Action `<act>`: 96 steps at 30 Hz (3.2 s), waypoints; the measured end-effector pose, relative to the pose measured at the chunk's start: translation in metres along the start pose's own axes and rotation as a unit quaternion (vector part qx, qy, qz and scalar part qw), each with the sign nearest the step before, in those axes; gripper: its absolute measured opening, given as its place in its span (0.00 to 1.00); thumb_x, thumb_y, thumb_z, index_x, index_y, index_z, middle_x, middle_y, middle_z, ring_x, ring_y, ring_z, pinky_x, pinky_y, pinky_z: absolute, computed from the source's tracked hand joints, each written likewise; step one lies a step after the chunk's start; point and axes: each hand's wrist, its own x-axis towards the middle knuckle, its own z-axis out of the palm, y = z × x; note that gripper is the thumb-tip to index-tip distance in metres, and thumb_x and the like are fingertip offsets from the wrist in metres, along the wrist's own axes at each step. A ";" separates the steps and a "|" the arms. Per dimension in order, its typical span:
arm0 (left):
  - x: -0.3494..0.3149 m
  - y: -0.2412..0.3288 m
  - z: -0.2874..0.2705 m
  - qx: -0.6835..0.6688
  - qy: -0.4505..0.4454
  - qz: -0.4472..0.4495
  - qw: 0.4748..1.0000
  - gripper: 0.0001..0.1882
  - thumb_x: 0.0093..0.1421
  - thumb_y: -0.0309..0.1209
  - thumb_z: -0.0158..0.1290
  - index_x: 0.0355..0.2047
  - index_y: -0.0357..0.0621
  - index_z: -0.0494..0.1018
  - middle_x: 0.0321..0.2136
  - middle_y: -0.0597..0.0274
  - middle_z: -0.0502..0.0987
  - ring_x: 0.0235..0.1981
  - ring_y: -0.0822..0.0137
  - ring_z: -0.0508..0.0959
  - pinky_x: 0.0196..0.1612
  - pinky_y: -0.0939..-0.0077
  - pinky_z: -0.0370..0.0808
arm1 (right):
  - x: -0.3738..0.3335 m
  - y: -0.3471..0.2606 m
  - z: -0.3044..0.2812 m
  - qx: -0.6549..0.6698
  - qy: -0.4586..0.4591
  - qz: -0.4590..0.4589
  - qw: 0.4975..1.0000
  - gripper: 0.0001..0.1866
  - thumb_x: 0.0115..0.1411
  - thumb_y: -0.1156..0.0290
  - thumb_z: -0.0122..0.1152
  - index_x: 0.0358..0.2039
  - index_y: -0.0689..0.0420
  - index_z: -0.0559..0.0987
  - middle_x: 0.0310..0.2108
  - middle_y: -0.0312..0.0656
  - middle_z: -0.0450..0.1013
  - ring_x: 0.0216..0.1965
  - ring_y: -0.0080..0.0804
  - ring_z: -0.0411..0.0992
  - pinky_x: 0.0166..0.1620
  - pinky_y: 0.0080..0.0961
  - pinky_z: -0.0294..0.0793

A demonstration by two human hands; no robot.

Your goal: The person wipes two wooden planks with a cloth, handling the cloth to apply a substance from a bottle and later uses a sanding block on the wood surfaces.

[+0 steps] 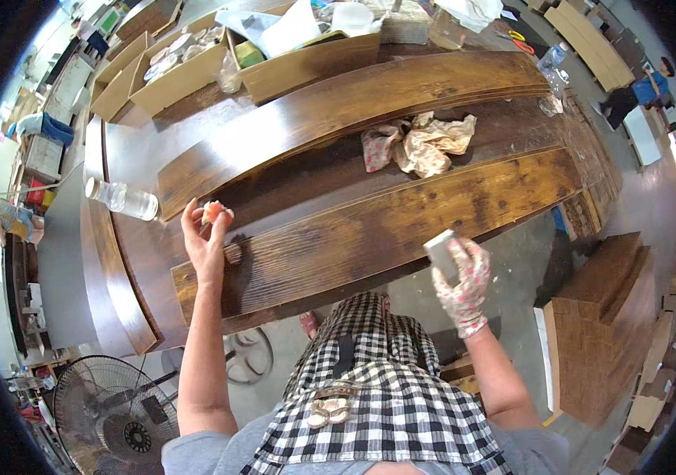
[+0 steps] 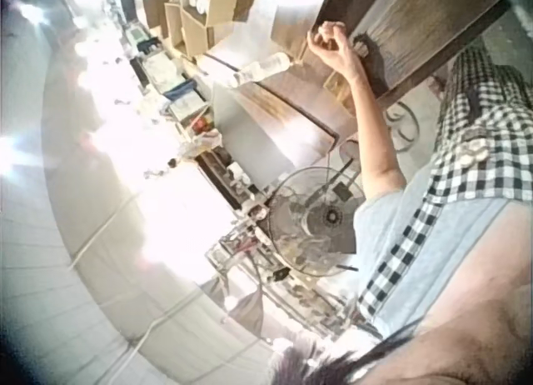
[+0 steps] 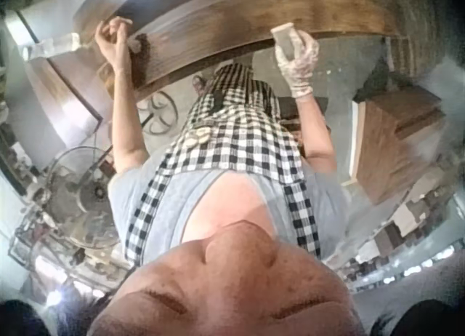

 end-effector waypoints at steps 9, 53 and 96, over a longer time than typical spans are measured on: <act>0.001 -0.007 -0.011 -0.106 -0.046 0.001 0.993 0.30 0.59 0.28 0.57 0.58 0.39 0.57 0.45 0.59 0.67 0.46 0.68 0.73 0.49 0.73 0.73 | 0.012 -0.129 0.019 0.195 -0.092 -0.045 0.975 0.21 0.45 0.68 0.67 0.40 0.62 0.74 0.38 0.47 0.71 0.39 0.37 0.71 0.42 0.36 0.75; 0.026 -0.023 -0.089 0.056 -0.115 0.078 0.989 0.38 0.46 0.38 0.64 0.56 0.39 0.62 0.38 0.51 0.72 0.41 0.55 0.75 0.47 0.65 0.71 | 0.029 -0.332 0.070 0.262 -0.246 -0.302 0.883 0.23 0.45 0.70 0.66 0.45 0.50 0.75 0.43 0.47 0.72 0.42 0.44 0.73 0.46 0.41 0.71; 0.022 -0.025 -0.097 0.035 -0.120 0.052 0.991 0.35 0.54 0.32 0.61 0.59 0.42 0.58 0.43 0.59 0.70 0.46 0.67 0.72 0.52 0.69 0.70 | -0.014 -0.234 0.041 0.186 -0.148 0.015 0.971 0.25 0.45 0.58 0.67 0.40 0.58 0.72 0.38 0.48 0.68 0.40 0.39 0.68 0.40 0.36 0.73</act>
